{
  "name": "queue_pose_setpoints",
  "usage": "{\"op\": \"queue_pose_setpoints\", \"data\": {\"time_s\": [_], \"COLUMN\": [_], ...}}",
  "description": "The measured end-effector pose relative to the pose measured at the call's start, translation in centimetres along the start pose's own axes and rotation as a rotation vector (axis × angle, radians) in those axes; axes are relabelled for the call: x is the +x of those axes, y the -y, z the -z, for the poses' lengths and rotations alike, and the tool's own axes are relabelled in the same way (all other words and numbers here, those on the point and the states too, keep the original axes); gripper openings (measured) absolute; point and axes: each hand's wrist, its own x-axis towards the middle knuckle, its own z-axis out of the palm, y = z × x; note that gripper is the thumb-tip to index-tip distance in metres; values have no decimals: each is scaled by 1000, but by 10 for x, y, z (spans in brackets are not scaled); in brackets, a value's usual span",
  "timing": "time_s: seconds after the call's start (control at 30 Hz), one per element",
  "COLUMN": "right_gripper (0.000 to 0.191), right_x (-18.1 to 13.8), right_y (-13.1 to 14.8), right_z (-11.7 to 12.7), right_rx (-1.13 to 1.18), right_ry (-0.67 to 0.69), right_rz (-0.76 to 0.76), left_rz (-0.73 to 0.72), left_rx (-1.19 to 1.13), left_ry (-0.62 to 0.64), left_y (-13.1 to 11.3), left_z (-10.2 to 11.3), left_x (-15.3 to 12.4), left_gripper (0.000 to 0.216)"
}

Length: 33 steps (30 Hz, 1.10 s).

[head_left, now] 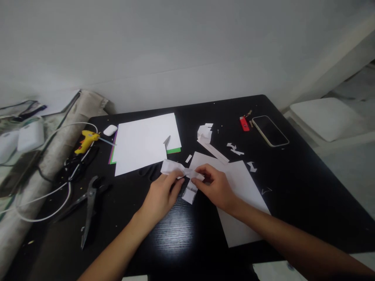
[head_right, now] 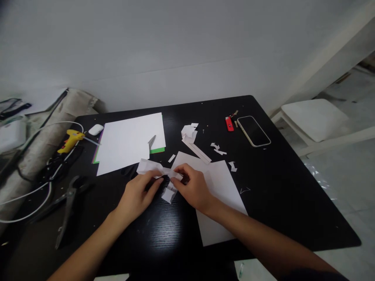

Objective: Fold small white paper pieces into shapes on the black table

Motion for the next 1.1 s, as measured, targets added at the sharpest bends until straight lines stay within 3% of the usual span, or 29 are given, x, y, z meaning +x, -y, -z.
{"op": "queue_pose_setpoints", "data": {"time_s": [0.27,0.53,0.67,0.87,1.0,1.1], "right_gripper": [16,24,26,21,25,32], "right_x": [-1,0,0,-1,-1,-1], "right_y": [2,-1,1,0,0,-1], "right_z": [-1,-4,-5,-5,-6,-8], "right_rx": [47,254,292,250,326,398], "right_ry": [3,21,25,28,34,37], "right_rz": [-41,-124,-141,-113,-140,-172], "left_rz": [11,-95,-42,-40,-77,-67], "left_rx": [43,-21,15,22,31,5], "left_ry": [-59,-2,2,-49,-61,2], "left_y": [9,3,-3,-3,-2,-5], "left_z": [-5,-4,-3,-6,-8,-7], "left_x": [-5,-1,1,0,-1,-1], "left_gripper": [21,32,32,14,18,24]}}
